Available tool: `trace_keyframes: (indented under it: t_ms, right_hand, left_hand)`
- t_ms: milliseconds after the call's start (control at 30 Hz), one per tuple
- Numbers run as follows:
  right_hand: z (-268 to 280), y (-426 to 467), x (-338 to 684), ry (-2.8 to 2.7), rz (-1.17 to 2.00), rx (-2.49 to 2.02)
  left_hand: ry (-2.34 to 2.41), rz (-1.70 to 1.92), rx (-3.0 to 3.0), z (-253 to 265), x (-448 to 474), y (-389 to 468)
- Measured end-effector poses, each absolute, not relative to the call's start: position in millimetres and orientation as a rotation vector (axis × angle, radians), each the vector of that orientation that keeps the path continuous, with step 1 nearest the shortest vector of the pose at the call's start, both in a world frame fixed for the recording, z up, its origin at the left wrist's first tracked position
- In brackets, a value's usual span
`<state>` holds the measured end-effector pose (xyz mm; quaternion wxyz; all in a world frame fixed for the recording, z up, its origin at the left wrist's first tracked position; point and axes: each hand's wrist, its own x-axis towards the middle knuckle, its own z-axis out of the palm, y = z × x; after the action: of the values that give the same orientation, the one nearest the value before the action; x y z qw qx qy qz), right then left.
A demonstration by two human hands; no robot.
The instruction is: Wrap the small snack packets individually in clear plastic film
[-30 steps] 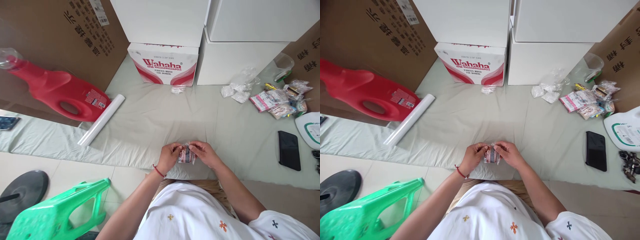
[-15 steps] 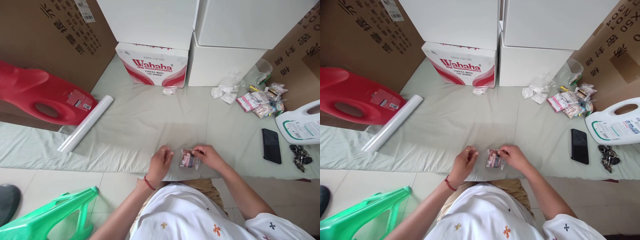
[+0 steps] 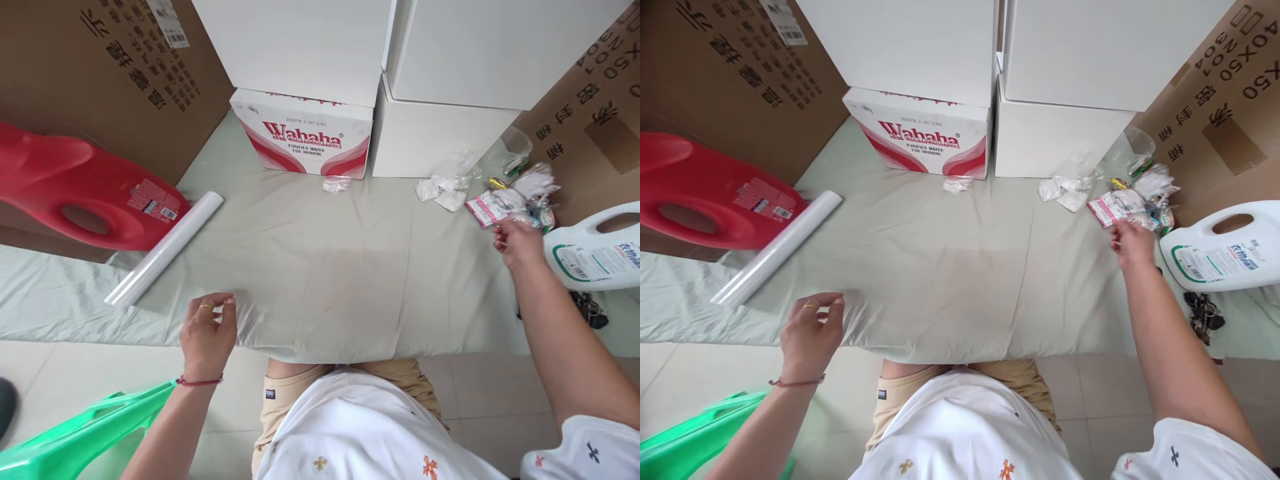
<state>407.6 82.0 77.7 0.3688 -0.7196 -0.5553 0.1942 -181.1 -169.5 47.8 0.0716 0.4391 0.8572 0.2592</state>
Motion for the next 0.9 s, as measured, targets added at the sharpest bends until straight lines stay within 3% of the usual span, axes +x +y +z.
trace_keyframes:
  t_ms: [133, 233, 433, 600, 900]
  right_hand:
    - [34.2, 45.8, 327.3, -1.439, 0.785, -1.771]
    - [26.8, 24.9, 250.5, -1.842, 0.938, -1.494]
    - [19.2, 16.1, 138.9, -2.398, 0.660, -1.068]
    - [-1.0, 15.8, 116.3, -2.549, 0.545, -1.085]
    - [5.3, 20.9, 124.4, -2.585, 0.631, -1.042]
  left_hand:
    - [2.542, 0.743, 1.626, 31.5, -202.0, -155.8]
    - [2.447, 0.596, 1.777, 19.0, -219.2, -138.1]
    - [2.331, 0.260, 1.976, 6.7, -230.0, -124.2]
    - [2.355, 0.236, 1.986, 3.6, -228.4, -128.2]
    - [2.359, 0.308, 2.026, -4.3, -234.8, -126.8]
